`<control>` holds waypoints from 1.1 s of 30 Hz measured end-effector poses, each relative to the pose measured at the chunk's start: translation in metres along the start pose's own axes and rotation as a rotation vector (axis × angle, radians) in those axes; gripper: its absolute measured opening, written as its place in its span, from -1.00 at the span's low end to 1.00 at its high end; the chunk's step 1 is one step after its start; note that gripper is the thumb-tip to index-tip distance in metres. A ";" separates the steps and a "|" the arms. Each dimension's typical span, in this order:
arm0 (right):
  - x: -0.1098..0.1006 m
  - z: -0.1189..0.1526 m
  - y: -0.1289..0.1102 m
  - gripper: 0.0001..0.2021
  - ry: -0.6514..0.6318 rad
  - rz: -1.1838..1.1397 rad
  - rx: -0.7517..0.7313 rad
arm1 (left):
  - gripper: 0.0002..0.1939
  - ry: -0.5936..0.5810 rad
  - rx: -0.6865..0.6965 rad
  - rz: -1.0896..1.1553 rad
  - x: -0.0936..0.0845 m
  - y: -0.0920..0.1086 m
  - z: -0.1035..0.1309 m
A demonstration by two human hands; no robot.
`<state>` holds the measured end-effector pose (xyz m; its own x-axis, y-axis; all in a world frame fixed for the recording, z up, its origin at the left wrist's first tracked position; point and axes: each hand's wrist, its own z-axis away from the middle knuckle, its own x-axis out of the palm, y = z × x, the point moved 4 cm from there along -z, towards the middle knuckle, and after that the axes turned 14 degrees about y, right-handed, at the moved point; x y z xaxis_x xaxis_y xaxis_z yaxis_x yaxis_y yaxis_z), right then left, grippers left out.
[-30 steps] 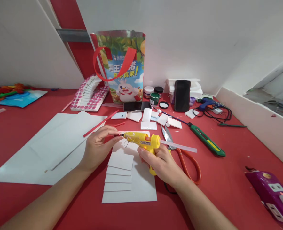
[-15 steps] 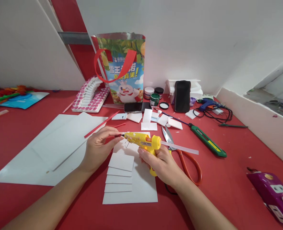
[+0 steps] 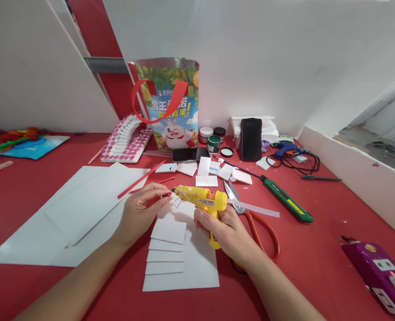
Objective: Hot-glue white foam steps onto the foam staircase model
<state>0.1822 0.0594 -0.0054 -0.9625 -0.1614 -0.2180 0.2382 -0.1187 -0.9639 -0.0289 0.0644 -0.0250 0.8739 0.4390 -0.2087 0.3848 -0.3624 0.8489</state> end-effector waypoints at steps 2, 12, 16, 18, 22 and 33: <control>0.000 0.000 0.000 -0.55 -0.017 0.001 -0.007 | -0.92 -0.013 0.002 0.008 0.001 0.000 0.000; 0.000 -0.001 0.002 -0.56 -0.004 0.002 -0.011 | -0.93 0.000 -0.109 0.085 0.002 -0.006 0.002; 0.000 0.000 0.001 -0.57 0.005 0.001 0.009 | -0.94 0.003 -0.130 0.093 0.001 -0.008 0.002; 0.000 0.000 0.001 -0.57 0.004 0.005 0.018 | -0.93 -0.001 -0.132 0.095 0.000 -0.009 0.001; 0.001 0.001 0.001 -0.58 -0.004 0.026 0.025 | -0.91 -0.007 -0.128 0.081 -0.001 -0.009 0.000; 0.001 0.001 0.003 -0.57 0.000 0.052 0.045 | -0.90 -0.004 -0.104 0.065 -0.002 -0.008 0.001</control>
<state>0.1823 0.0584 -0.0080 -0.9487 -0.1685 -0.2675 0.2934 -0.1545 -0.9434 -0.0335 0.0659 -0.0319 0.8973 0.4141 -0.1531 0.2945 -0.3030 0.9063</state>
